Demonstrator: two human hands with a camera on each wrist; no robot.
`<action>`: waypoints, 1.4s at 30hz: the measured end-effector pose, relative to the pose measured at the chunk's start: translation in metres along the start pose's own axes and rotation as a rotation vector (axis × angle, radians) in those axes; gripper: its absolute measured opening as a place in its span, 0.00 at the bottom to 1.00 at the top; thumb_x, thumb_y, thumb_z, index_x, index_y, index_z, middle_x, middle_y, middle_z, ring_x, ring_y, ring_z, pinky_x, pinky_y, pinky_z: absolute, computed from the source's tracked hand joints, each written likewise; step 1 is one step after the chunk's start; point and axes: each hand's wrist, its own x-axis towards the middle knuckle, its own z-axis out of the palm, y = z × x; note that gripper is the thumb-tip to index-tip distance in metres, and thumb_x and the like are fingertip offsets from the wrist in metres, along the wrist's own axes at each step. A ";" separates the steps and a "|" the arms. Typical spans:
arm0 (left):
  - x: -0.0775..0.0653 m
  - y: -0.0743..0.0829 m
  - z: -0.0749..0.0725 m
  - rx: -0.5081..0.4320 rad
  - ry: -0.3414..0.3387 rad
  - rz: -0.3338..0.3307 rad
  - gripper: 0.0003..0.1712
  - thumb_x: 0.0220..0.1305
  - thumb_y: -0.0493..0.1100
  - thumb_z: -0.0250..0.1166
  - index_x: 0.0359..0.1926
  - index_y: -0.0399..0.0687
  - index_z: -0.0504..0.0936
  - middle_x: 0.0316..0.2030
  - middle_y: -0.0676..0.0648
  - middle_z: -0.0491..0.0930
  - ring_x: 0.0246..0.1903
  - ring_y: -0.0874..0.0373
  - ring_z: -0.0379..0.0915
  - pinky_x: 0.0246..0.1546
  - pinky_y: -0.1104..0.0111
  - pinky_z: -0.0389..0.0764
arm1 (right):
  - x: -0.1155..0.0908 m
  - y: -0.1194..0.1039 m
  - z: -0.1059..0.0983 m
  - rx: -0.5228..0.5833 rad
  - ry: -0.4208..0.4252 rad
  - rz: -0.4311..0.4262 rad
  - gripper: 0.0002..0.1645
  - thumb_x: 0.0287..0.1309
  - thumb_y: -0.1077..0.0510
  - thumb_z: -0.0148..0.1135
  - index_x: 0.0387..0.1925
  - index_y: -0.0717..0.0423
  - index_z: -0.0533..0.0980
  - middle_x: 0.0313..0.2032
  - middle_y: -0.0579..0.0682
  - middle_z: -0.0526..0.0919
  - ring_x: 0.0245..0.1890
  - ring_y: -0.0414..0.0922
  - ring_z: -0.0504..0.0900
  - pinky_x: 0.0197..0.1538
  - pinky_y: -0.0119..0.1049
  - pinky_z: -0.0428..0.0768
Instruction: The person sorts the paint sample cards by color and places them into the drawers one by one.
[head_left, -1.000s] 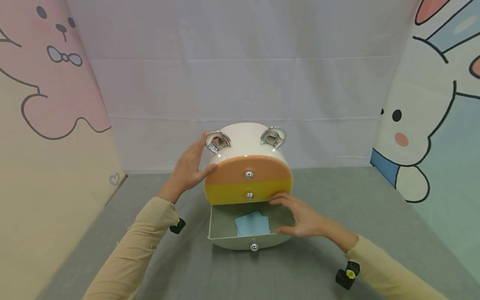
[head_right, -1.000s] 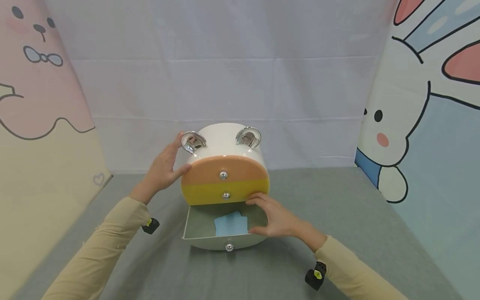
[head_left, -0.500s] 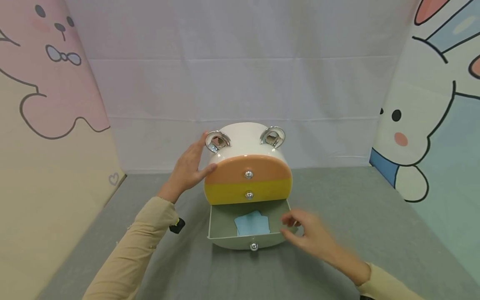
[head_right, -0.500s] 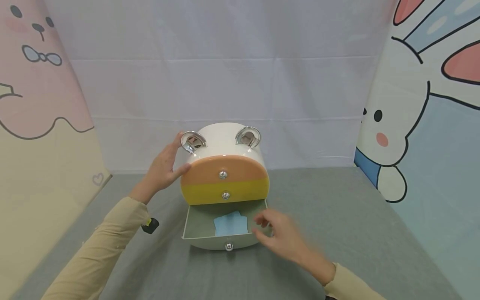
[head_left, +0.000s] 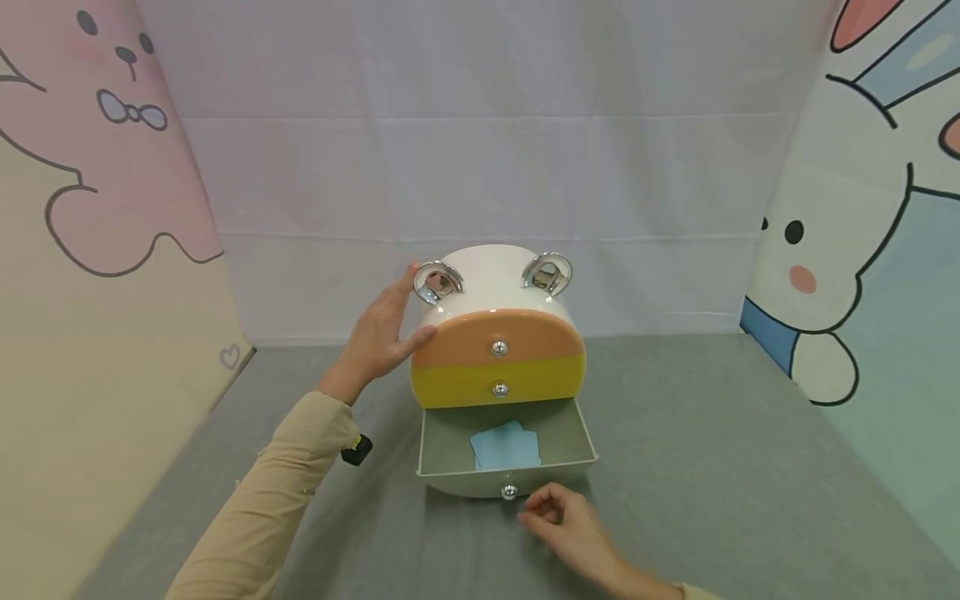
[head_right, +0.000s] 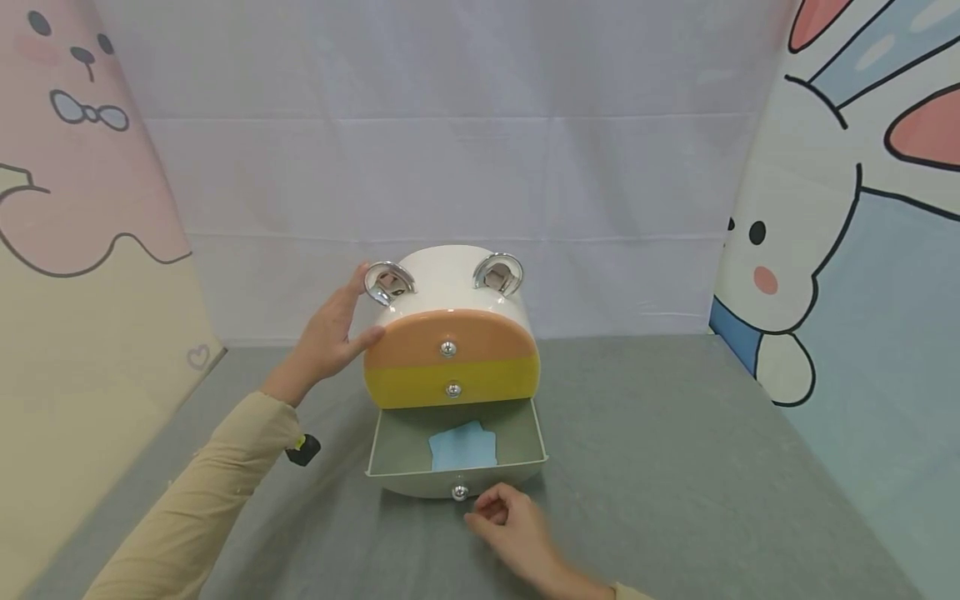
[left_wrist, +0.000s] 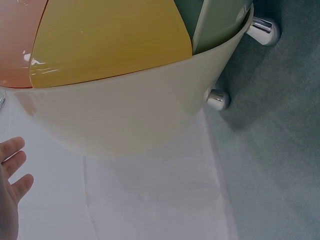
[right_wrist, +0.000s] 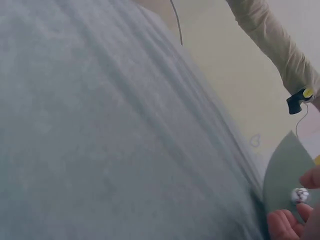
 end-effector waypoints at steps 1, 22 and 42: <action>0.000 0.000 0.000 0.000 -0.002 -0.004 0.52 0.57 0.74 0.39 0.71 0.46 0.42 0.67 0.44 0.53 0.60 0.45 0.58 0.59 0.52 0.61 | 0.001 0.002 0.005 0.038 0.014 0.022 0.13 0.50 0.60 0.64 0.33 0.66 0.75 0.27 0.50 0.80 0.19 0.34 0.73 0.19 0.28 0.73; 0.000 0.002 0.000 -0.005 0.003 -0.007 0.51 0.57 0.74 0.40 0.71 0.46 0.42 0.68 0.45 0.53 0.60 0.45 0.58 0.58 0.51 0.62 | 0.004 0.000 0.047 0.506 0.301 0.222 0.18 0.57 0.60 0.58 0.44 0.68 0.67 0.35 0.51 0.81 0.31 0.39 0.81 0.32 0.33 0.80; -0.001 0.003 0.000 0.009 -0.001 -0.028 0.52 0.57 0.75 0.38 0.71 0.46 0.42 0.67 0.45 0.54 0.60 0.45 0.58 0.58 0.51 0.63 | 0.043 0.002 0.043 0.462 0.356 0.161 0.16 0.56 0.60 0.60 0.42 0.67 0.70 0.35 0.55 0.82 0.31 0.41 0.81 0.30 0.33 0.79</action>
